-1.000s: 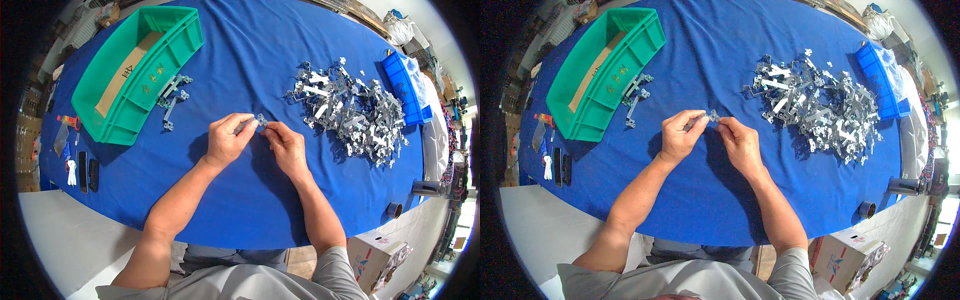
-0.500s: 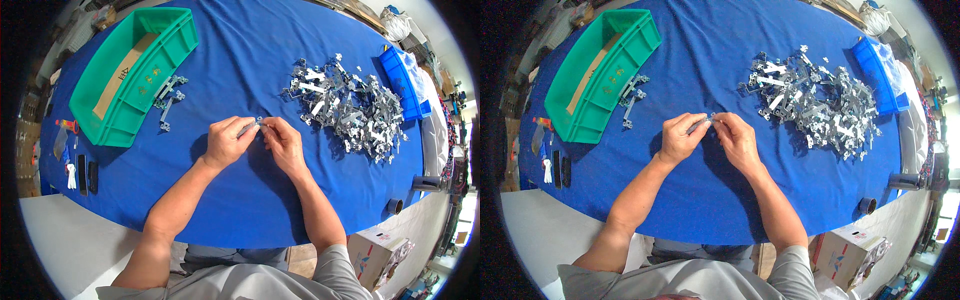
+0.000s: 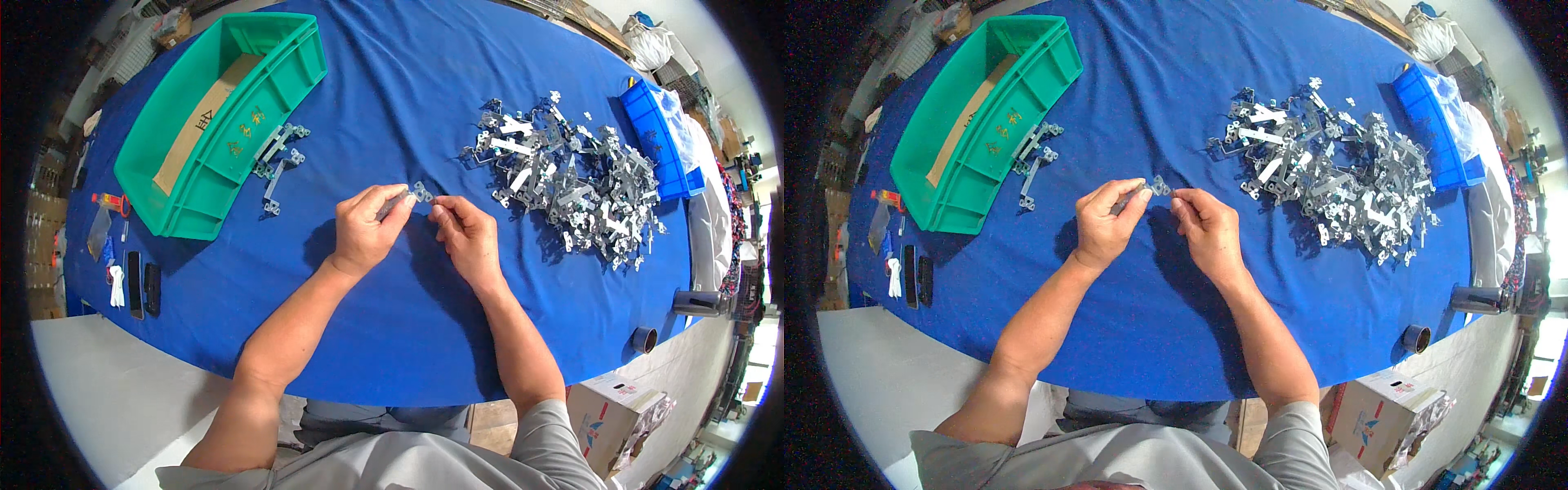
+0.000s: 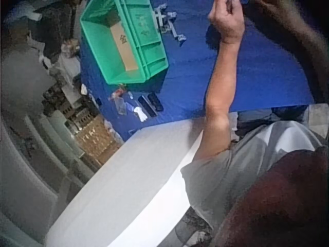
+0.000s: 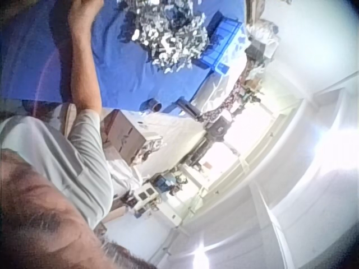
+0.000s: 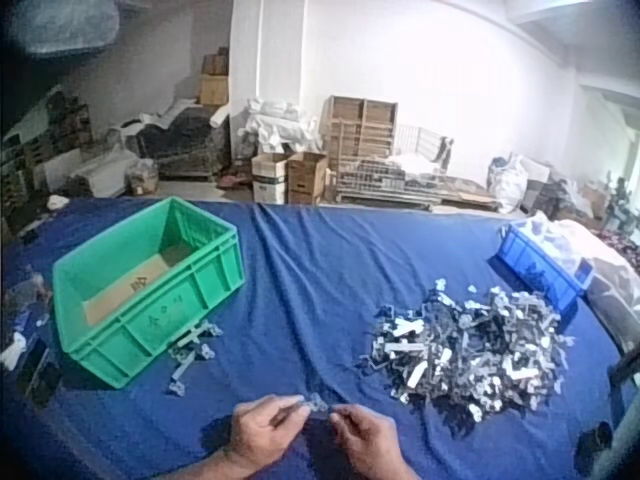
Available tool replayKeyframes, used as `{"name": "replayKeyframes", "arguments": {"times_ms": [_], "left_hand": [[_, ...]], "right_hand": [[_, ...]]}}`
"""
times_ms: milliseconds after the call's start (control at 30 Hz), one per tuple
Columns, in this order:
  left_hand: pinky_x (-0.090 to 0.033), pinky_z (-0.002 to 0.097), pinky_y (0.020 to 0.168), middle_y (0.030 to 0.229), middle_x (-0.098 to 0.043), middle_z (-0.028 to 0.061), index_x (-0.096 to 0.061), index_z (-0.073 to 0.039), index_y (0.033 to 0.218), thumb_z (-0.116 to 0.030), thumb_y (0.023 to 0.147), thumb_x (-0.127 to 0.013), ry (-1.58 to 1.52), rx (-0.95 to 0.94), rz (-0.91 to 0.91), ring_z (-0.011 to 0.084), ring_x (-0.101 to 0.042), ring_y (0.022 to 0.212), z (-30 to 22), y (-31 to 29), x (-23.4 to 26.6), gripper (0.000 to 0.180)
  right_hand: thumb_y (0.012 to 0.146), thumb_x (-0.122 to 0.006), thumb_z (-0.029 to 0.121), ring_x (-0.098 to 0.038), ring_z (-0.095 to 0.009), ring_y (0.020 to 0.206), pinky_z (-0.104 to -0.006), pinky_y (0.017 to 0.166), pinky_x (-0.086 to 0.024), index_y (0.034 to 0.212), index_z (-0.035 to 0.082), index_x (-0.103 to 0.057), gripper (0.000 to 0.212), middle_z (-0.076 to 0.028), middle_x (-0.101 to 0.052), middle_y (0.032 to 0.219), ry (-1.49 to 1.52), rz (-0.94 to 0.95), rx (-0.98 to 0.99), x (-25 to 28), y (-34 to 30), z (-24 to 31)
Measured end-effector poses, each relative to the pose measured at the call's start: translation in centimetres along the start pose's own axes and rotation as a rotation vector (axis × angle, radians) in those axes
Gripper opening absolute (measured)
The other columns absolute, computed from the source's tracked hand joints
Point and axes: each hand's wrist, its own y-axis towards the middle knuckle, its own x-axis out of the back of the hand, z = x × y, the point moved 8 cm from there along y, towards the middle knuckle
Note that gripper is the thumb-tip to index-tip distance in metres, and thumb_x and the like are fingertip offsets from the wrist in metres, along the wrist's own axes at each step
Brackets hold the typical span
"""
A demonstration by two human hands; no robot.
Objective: The person assembles small metal components by hand, connecting pins and brackets.
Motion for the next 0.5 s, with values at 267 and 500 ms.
{"name": "replayKeyframes", "arguments": {"times_ms": [267, 500], "left_hand": [[-0.052, 0.0257, 0.061, 0.081, -0.072, 0.0081, -0.072, 0.001, 0.098, -0.006, 0.088, -0.074, 0.003, 0.048, 0.039, 0.0091, -0.065, 0.07, 0.44, -0.07, -0.15, 0.013], [-0.052, 0.0286, 0.06, 0.081, -0.072, 0.0103, -0.072, 0.0, 0.096, -0.007, 0.087, -0.075, 0.027, 0.039, 0.077, 0.0139, -0.067, 0.068, 0.28, -0.18, -0.56, 0.012]], "right_hand": [[0.097, -0.064, 0.011, -0.06, -0.011, 0.06, -0.027, 0.054, -0.049, 0.103, -0.002, -0.066, 0.014, -0.005, -0.063, 0.074, -0.049, 0.038, 0.018, -0.24, -0.02, 0.25], [0.096, -0.064, 0.007, -0.059, -0.01, 0.062, -0.0261, 0.055, -0.049, 0.105, 0.001, -0.064, 0.011, -0.005, -0.063, 0.077, -0.007, -0.006, 0.077, -0.17, -0.06, 0.58]]}}
